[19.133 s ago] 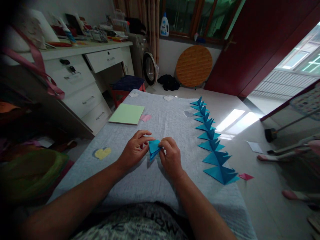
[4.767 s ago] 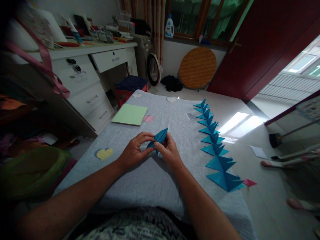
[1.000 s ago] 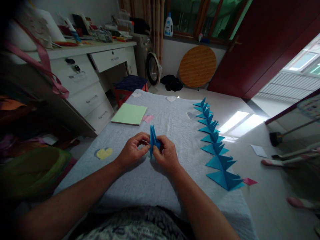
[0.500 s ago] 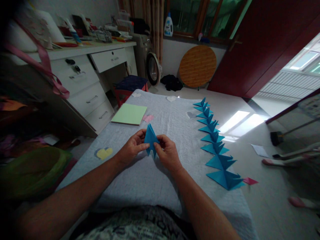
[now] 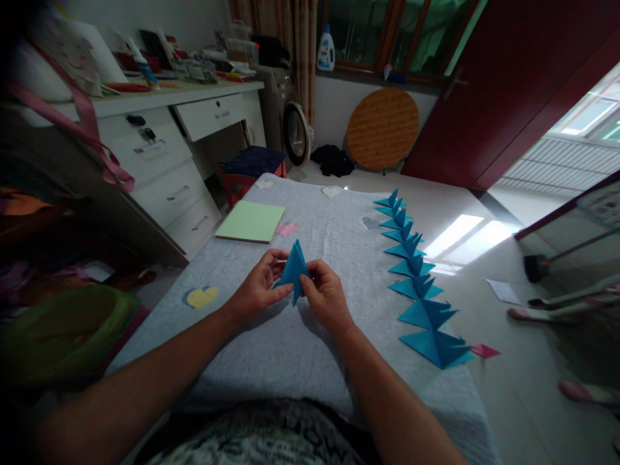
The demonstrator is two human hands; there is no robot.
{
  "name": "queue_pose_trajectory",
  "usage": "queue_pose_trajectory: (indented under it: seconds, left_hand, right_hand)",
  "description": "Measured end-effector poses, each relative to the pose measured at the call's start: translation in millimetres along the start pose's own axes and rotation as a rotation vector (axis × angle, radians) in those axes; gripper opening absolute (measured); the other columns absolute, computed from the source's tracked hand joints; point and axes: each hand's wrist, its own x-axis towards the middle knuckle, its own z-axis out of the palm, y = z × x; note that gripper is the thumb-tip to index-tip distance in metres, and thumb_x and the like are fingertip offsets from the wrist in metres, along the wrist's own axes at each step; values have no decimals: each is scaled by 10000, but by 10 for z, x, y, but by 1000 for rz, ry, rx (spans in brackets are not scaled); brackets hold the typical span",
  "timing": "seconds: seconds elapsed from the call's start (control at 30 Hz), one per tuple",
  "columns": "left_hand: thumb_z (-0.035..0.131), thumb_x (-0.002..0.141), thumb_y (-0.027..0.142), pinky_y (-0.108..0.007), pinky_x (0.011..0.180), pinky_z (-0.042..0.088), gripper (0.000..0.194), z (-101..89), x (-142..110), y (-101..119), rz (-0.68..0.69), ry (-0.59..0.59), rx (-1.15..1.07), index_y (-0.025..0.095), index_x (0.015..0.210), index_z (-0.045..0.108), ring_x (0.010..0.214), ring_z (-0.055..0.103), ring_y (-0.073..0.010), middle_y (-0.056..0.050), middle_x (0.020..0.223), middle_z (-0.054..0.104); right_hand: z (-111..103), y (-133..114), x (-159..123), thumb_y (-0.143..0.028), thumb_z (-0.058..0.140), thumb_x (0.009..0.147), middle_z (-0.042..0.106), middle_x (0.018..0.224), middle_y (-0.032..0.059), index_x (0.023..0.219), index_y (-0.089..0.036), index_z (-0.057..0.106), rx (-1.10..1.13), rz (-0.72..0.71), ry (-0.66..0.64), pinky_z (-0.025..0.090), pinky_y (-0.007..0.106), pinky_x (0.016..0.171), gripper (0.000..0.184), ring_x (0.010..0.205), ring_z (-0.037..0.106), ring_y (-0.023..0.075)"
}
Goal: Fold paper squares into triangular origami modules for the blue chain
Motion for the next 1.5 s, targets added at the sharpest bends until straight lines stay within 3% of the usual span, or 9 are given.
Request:
queue_pose_trajectory:
  seconds: [0.1,0.27,0.5,0.83,1.03,1.23,1.33,1.5]
  left_hand:
    - [721,791,177,-337,871,459,231,27,-35,43,207,86,365,210,922,533,978,575,-192,-29,1012,578]
    - [723,830,203,-351,802,432,157,32,-50,102,398,243,761,203,836,566,859,537,-202,-15,857,581]
    - [639,885,157,-323,732,459,63,18,-50,73,517,137,822,189,841,608,781,581,-193,-27,803,662]
    - [594,893,162,-317,699,474,52,32,-60,100,541,116,838,186,870,633,729,606,-179,-25,768,664]
    - [619,903,209,-326,731,498,39,45,-75,116,498,102,754,188,920,647,770,620,-182,-29,801,668]
    - [652,877,185,-407,983,499,42,27,-63,122,344,146,511,192,907,681,1121,620,-217,-104,1229,632]
    - [678,861,205,-384,962,506,23,16,-31,116,227,119,347,191,844,686,1064,643,-207,-79,1119,682]
    - [768,772,261,-273,728,515,126,-1,26,67,-12,137,27,165,789,688,793,632,-150,-32,900,672]
  right_hand:
    - [6,11,1,-327,686,843,616,736,-19,850,-212,595,17,-20,19,490,253,605,147,632,583,120]
    - [15,27,9,-304,708,820,657,782,-11,882,-222,611,89,-34,24,541,285,676,142,686,638,139]
    - [2,-5,28,-318,695,850,678,790,-4,882,-229,648,102,-71,12,552,306,712,105,710,649,150]
    - [-17,-3,26,-320,727,833,692,798,-2,910,-232,671,98,-66,-34,548,300,727,130,730,648,152]
    - [-24,-11,27,-336,718,841,702,810,4,890,-229,690,84,-73,-52,545,295,720,121,733,646,151]
    - [-23,-5,28,-384,731,816,699,831,10,917,-236,690,73,2,-44,562,319,698,184,703,633,154]
    - [-17,4,36,-401,760,787,694,823,12,928,-228,688,92,24,-37,556,304,653,234,680,617,150]
    - [-26,-10,45,-394,747,812,653,753,-5,881,-214,676,76,26,-45,511,266,594,205,623,579,127]
